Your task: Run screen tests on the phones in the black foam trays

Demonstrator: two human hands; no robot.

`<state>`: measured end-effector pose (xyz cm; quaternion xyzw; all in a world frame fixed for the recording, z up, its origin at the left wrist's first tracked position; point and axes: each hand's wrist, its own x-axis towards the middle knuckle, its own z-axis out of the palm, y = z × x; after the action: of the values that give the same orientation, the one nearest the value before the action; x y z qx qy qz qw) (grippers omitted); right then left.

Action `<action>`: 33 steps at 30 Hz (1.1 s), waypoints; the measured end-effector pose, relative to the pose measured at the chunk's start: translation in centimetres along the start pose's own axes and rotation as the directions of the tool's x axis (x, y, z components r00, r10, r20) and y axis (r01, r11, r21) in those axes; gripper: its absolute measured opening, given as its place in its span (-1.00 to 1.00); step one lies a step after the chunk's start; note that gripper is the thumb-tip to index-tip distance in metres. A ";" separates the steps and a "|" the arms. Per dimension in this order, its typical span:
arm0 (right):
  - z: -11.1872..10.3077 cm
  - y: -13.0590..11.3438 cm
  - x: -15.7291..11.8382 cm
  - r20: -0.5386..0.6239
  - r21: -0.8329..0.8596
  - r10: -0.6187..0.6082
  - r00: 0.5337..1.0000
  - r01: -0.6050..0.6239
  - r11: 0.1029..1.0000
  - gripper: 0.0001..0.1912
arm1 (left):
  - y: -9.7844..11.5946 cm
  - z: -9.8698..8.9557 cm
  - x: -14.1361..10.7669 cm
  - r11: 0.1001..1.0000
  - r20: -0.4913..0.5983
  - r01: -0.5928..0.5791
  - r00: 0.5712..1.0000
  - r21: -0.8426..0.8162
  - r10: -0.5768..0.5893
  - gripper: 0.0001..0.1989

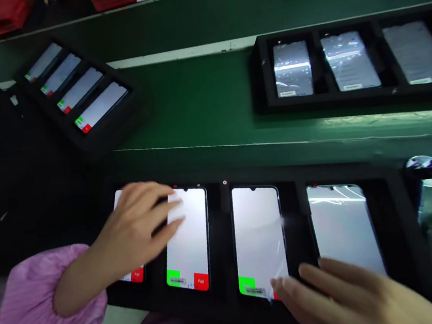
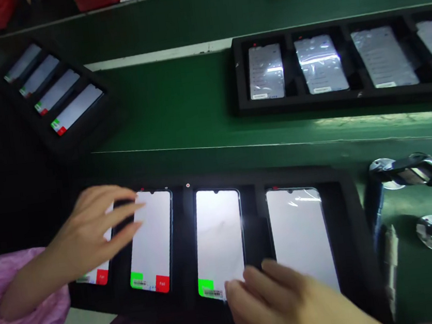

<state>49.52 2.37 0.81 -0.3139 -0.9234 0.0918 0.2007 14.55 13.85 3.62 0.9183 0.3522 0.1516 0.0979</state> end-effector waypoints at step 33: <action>-0.1 0.9 2.4 0.068 0.247 0.328 0.942 -0.334 0.910 -0.77 | 3.6 -3.7 -11.0 0.920 0.261 0.105 0.965 -0.378 -0.003 -0.61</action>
<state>48.33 4.61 1.40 -0.4363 -0.8397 0.2461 0.2095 7.75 4.00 5.80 0.8823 0.3252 0.0961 0.3265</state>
